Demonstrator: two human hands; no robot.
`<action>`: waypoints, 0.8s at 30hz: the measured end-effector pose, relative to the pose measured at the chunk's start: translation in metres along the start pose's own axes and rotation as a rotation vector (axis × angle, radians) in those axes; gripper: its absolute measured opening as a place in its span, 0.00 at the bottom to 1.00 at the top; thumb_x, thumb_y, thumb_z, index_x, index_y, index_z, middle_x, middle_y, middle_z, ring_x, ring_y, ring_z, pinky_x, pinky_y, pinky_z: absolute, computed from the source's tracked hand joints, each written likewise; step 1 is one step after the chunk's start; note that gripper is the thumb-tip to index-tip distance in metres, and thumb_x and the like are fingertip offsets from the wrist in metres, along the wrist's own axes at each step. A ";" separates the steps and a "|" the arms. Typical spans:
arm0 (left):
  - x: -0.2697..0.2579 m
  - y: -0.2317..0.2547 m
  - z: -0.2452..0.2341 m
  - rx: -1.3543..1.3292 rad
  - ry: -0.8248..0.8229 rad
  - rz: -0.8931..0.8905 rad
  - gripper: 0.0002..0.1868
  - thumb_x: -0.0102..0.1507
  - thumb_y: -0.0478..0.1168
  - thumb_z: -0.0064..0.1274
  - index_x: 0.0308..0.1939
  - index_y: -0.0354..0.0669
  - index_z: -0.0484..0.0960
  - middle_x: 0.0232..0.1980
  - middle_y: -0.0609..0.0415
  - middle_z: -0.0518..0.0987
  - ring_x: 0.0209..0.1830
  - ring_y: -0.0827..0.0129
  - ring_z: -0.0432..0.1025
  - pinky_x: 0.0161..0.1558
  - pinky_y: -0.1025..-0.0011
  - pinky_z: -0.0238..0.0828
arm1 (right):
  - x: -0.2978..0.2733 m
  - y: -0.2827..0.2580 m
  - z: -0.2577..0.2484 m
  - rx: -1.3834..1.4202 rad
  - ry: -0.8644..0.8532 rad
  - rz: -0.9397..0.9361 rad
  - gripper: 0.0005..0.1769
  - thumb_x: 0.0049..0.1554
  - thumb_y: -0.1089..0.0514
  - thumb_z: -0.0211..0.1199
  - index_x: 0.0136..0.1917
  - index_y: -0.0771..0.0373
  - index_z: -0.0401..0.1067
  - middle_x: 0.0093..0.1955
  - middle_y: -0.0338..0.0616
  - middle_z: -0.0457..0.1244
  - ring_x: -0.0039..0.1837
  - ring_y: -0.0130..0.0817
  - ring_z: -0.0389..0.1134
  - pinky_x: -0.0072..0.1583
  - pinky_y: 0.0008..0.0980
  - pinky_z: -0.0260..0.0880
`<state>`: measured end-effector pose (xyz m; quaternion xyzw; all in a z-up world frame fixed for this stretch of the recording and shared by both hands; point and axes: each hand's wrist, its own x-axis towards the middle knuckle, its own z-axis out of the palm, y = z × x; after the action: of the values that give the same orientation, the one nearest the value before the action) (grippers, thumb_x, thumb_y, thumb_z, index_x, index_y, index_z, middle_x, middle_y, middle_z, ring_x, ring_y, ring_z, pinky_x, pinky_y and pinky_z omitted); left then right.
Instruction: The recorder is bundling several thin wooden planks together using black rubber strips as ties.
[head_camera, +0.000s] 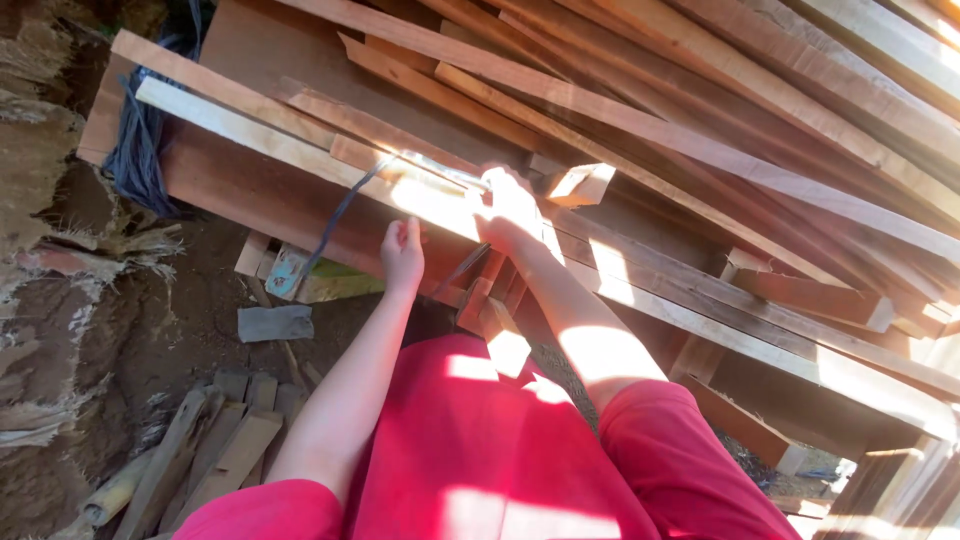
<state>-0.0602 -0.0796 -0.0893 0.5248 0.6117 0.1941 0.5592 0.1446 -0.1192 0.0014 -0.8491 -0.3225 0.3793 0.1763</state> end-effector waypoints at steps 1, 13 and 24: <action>0.000 0.008 -0.002 0.002 -0.006 0.000 0.15 0.72 0.52 0.51 0.40 0.46 0.80 0.41 0.53 0.85 0.45 0.66 0.80 0.51 0.67 0.75 | 0.004 0.007 0.005 0.001 0.003 0.005 0.31 0.51 0.47 0.69 0.67 0.47 0.68 0.58 0.40 0.63 0.60 0.41 0.71 0.57 0.43 0.79; 0.025 0.081 0.037 -0.152 -0.142 0.052 0.22 0.70 0.54 0.54 0.44 0.34 0.76 0.44 0.39 0.82 0.44 0.63 0.79 0.41 0.69 0.82 | -0.001 0.032 0.035 0.369 0.214 -0.351 0.23 0.58 0.55 0.61 0.66 0.56 0.70 0.59 0.52 0.64 0.62 0.57 0.68 0.59 0.59 0.75; 0.081 0.104 0.031 1.115 -0.907 0.223 0.45 0.65 0.67 0.27 0.58 0.28 0.81 0.65 0.35 0.77 0.73 0.43 0.66 0.77 0.50 0.49 | -0.007 -0.015 -0.004 -0.125 -0.045 0.023 0.25 0.65 0.36 0.44 0.69 0.44 0.65 0.67 0.41 0.61 0.72 0.45 0.61 0.70 0.49 0.67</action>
<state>0.0259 0.0179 -0.0520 0.8197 0.2707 -0.3273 0.3842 0.1383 -0.1131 0.0161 -0.8533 -0.3396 0.3797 0.1113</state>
